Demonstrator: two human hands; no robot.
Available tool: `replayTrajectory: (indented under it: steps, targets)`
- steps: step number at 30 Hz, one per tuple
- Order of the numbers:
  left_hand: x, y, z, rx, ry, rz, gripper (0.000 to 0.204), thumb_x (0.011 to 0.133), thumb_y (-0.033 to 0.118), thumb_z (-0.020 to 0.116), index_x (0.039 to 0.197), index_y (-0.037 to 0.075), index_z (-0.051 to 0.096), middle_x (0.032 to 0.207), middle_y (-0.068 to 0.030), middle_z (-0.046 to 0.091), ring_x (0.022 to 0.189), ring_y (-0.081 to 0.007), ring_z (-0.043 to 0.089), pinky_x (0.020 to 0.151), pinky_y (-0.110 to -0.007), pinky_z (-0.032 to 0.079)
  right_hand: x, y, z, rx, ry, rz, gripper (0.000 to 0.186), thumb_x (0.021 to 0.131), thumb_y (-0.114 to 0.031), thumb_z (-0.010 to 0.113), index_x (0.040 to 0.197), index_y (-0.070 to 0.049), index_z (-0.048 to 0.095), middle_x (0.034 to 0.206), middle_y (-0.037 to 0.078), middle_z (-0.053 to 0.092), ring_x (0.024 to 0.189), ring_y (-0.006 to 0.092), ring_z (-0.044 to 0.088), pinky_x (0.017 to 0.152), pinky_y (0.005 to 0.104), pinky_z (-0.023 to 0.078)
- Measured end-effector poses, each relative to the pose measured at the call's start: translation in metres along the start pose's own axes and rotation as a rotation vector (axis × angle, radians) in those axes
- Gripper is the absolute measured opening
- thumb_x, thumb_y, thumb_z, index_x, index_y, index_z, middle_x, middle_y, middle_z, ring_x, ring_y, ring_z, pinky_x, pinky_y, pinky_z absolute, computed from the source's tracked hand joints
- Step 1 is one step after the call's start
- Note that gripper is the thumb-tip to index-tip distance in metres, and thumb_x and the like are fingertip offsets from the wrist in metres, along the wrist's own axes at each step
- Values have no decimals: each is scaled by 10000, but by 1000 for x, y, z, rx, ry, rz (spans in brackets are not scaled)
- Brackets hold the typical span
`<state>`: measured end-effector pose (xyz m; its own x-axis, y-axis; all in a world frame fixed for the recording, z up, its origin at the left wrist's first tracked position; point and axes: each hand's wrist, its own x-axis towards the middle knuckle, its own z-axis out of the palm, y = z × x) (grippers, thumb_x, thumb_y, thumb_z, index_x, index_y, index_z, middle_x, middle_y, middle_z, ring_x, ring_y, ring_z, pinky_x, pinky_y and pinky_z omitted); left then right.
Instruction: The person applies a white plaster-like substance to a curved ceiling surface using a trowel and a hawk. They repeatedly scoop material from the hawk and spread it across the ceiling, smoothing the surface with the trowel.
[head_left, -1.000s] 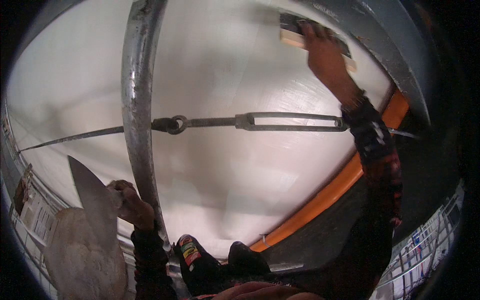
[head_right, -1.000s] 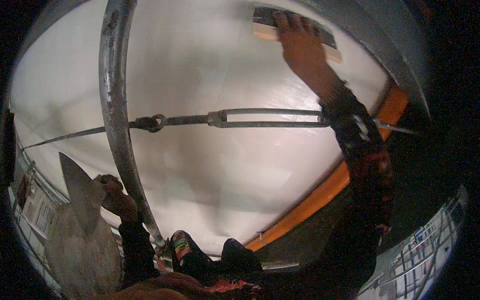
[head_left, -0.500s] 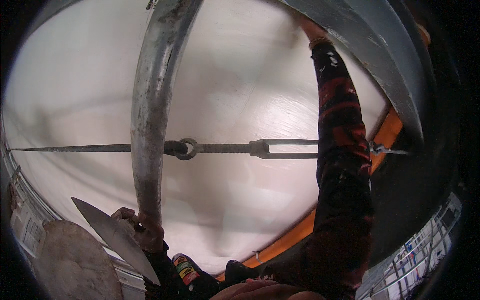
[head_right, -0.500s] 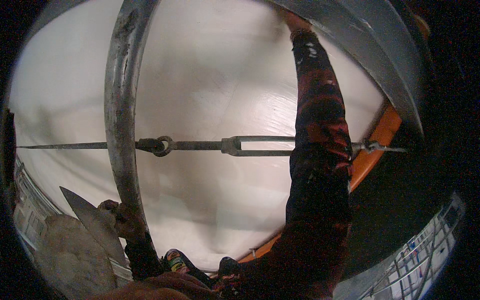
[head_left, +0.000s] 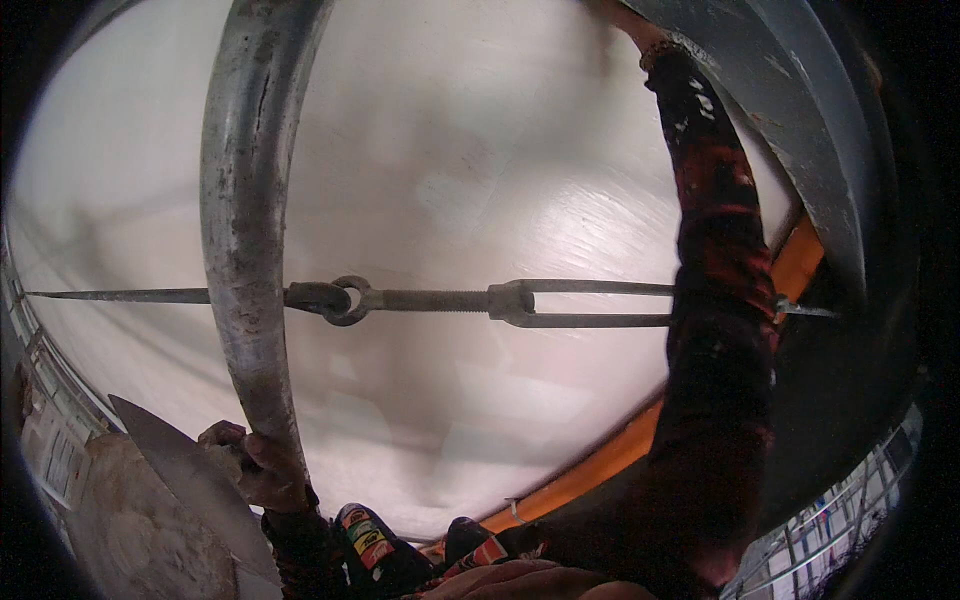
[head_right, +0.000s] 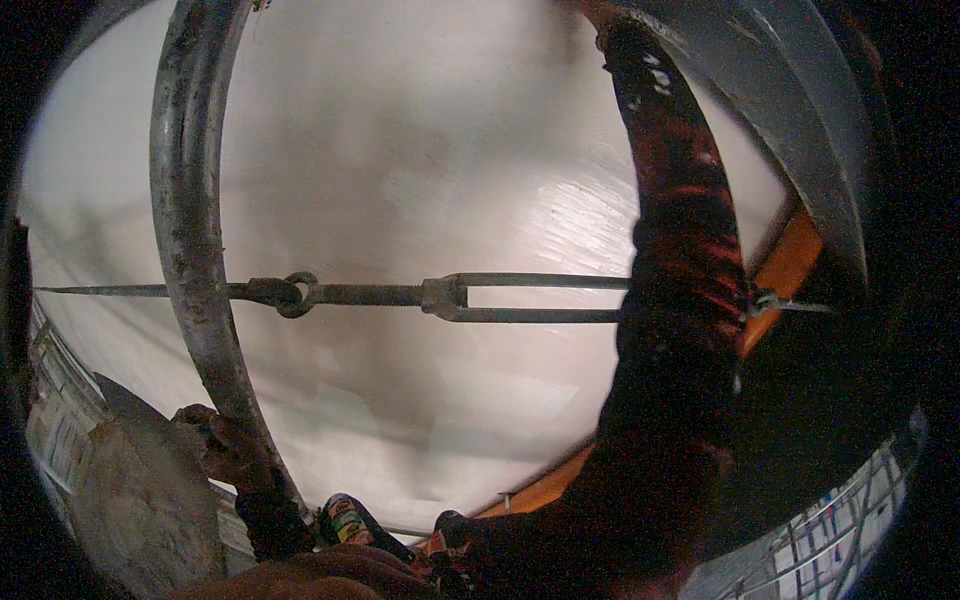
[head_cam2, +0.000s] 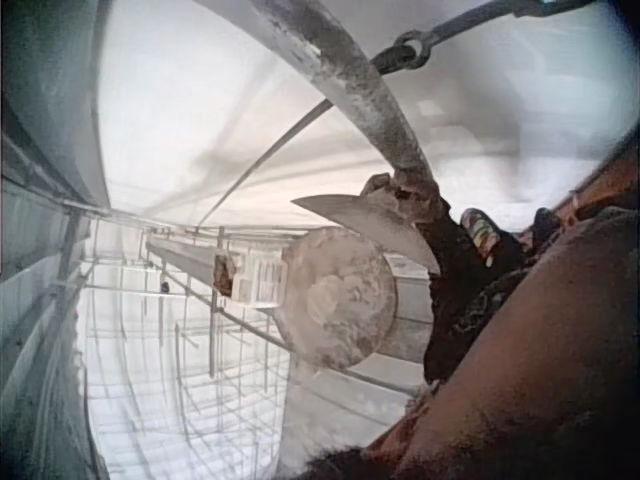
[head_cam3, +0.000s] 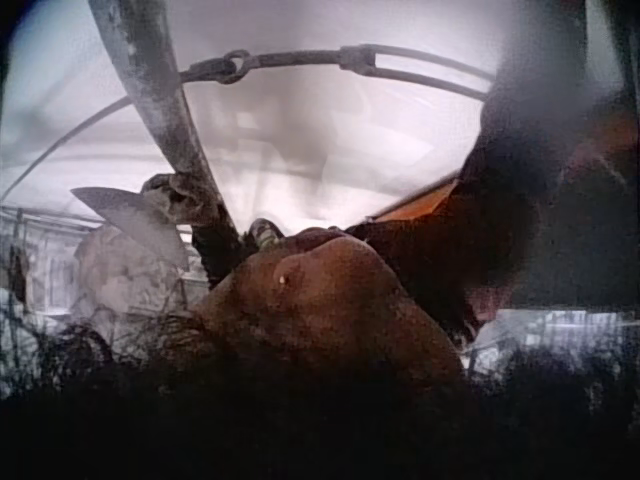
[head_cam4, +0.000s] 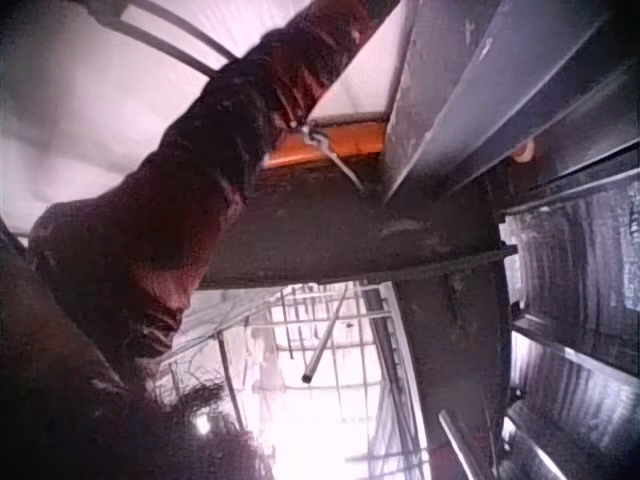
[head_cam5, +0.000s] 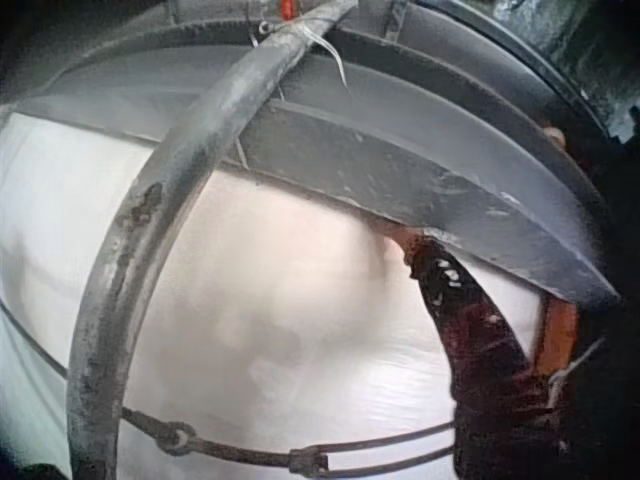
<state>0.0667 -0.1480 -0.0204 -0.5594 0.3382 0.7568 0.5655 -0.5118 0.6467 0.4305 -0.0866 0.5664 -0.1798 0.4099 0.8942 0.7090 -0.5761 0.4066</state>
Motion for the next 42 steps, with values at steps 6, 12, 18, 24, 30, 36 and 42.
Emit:
replayTrajectory:
  steps: [6,12,18,24,30,36,42]
  targets:
    - [-1,-2,-8,-58,-107,-138,408,994,234,495,1280,-56,484,1292,-219,518,1154,-276,507,1002,-393,387,-82,-42,-19,-128,-61,-178,585,861,-131,521,1407,-22,343,1328,265,477,1203,441,471,931,563,454]
    - [-31,-47,13,-37,-393,-184,378,978,182,534,1318,19,499,1216,-173,585,1015,-213,590,842,-282,483,-206,-45,-10,-27,-105,-465,593,926,-149,447,1449,28,231,1455,266,324,1290,487,369,904,721,375]
    - [-45,-76,35,132,-220,5,370,960,118,562,1295,-13,477,1017,-211,638,635,-270,619,555,-332,520,-117,-34,-7,-86,240,-279,560,951,-200,432,1456,-34,255,1469,228,324,1307,460,364,994,725,263]
    - [-50,-58,27,255,-304,98,288,958,67,548,1229,-30,540,998,-211,628,762,-277,628,645,-304,537,10,52,65,172,133,-27,547,882,-135,473,1417,-113,361,1327,187,526,1191,448,507,945,649,396]
    - [7,9,-3,67,-206,-157,379,989,221,501,1212,-82,543,1165,-273,565,1083,-346,545,917,-409,459,30,18,12,136,121,59,532,885,-182,486,1403,-116,390,1353,175,511,1213,420,498,933,643,402]
    - [11,19,-5,107,-167,-65,463,1004,298,453,1235,-97,524,1248,-295,528,1176,-385,500,1013,-456,381,14,4,-12,80,44,47,519,889,-241,506,1387,-120,426,1351,169,515,1213,395,502,938,634,396]
    - [-19,-42,13,139,-192,-77,460,1015,286,446,1319,-58,463,1265,-292,519,1184,-384,499,1034,-437,378,-26,-30,-35,41,-61,-32,513,893,-299,527,1371,-124,462,1349,163,519,1212,370,506,942,625,389]
